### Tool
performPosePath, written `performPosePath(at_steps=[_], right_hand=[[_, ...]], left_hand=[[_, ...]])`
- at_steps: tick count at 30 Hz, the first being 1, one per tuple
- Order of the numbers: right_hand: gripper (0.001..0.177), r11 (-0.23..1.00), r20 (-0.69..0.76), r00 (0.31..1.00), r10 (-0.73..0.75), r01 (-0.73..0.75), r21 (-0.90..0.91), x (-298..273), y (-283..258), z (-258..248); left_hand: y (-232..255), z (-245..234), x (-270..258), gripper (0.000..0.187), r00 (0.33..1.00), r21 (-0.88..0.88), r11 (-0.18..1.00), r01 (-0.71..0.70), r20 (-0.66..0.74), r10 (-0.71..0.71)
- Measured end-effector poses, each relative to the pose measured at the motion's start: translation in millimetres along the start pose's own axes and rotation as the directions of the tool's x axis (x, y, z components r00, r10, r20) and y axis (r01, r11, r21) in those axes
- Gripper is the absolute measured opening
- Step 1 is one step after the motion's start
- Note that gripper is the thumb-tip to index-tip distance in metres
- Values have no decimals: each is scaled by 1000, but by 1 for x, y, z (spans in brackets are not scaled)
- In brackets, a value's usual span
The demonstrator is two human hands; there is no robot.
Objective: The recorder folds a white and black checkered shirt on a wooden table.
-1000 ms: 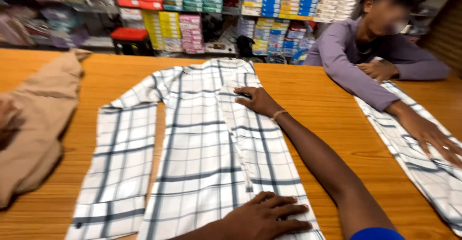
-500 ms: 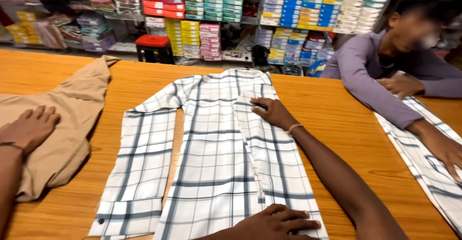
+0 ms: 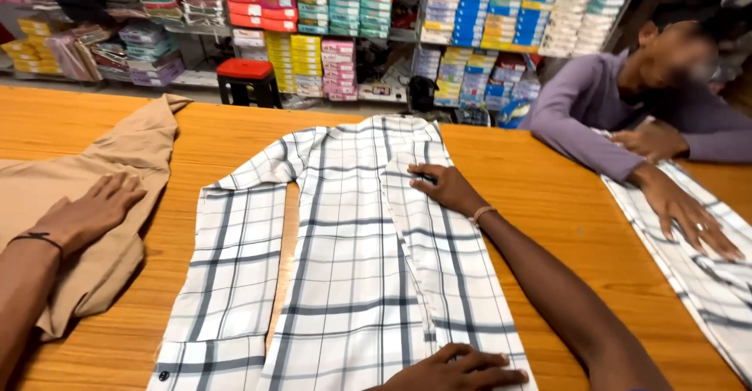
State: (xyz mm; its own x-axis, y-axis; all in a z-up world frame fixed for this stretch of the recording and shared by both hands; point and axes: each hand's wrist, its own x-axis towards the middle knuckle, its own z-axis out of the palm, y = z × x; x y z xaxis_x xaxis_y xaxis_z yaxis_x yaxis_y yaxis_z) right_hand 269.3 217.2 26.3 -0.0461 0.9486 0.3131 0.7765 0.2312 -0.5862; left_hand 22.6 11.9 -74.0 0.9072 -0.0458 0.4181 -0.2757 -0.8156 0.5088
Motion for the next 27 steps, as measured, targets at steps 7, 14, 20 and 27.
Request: performPosePath(at_steps=[7,14,20,27], right_hand=[[46,999,-10,1000,-11,10,-31,-7,1,2],[43,995,-37,999,-1,-3,-99,-6,-12,2],[41,998,-34,999,-35,33,-49,-5,-2,3],[43,991,38,997,-66,70,-115,-2,10,1]], left_hand=[[29,-21,-1,51,994,250,962,-110,35,104],[27,-25,2,55,992,178,976,-127,40,122],[8,8,-2,50,989,359,923,-140,9,147],[-12,25,-1,51,986,244,956,-162,3,166]])
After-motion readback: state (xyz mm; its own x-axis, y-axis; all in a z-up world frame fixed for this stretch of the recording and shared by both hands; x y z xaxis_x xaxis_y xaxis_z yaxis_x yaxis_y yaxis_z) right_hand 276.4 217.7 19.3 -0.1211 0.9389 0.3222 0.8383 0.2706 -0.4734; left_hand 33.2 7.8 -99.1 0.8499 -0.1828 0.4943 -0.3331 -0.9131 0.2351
